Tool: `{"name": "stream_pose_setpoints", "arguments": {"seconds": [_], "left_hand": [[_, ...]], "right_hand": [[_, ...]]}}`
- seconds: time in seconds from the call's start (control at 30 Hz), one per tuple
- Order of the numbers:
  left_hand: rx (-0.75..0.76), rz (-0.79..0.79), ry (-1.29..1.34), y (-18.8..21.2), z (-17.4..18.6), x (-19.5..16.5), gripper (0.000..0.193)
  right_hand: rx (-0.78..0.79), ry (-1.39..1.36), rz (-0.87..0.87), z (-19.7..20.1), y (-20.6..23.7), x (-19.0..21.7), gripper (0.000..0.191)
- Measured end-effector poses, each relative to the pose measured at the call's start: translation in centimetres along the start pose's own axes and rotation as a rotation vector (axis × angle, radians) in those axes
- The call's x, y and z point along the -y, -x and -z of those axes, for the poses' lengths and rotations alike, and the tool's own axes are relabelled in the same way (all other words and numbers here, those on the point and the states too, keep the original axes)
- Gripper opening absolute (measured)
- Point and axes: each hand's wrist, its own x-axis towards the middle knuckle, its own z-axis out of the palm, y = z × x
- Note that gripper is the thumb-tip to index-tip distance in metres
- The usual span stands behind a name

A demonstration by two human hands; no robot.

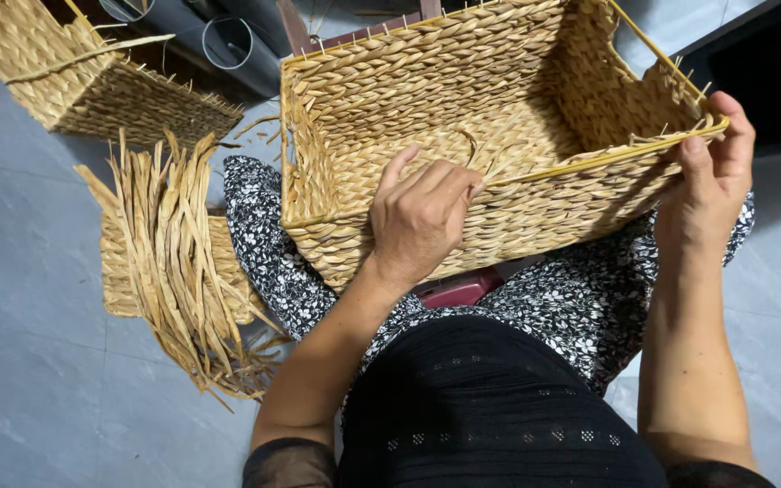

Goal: The person sits on the floor with a woven water-hyacinth basket on their lap and wraps a flat wooden strip around the basket's rim, tucking and pressing the strip along the edge to bind it. They rotate the basket as they work and pull the strip tight section by section around the rim.

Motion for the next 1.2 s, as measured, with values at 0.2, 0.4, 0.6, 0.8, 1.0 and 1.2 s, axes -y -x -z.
{"name": "stream_pose_setpoints", "arguments": {"seconds": [0.2,0.4,0.6,0.8,1.0,1.2], "left_hand": [[-0.027,-0.055,0.029,0.1,1.3,1.5,0.014],[-0.022,-0.221,0.117,1.9,0.8,0.7,0.011],[0.1,-0.214,0.13,5.5,4.0,-3.5,0.018],[0.153,-0.214,0.174,6.1,6.0,-5.0,0.026],[0.168,-0.212,0.162,6.7,6.3,-5.6,0.019],[0.156,-0.226,0.155,7.4,6.4,-6.1,0.017]], "right_hand": [[-0.14,-0.008,0.081,-1.4,0.3,1.0,0.039],[-0.302,-0.102,0.035,0.7,3.5,1.0,0.035],[-0.272,0.118,0.088,7.0,5.3,2.3,0.032],[0.116,0.851,-0.056,6.2,-0.7,10.8,0.022],[1.027,1.315,0.194,-8.7,-6.8,10.7,0.028],[1.444,1.811,-0.233,-20.0,-8.6,2.1,0.051]]}}
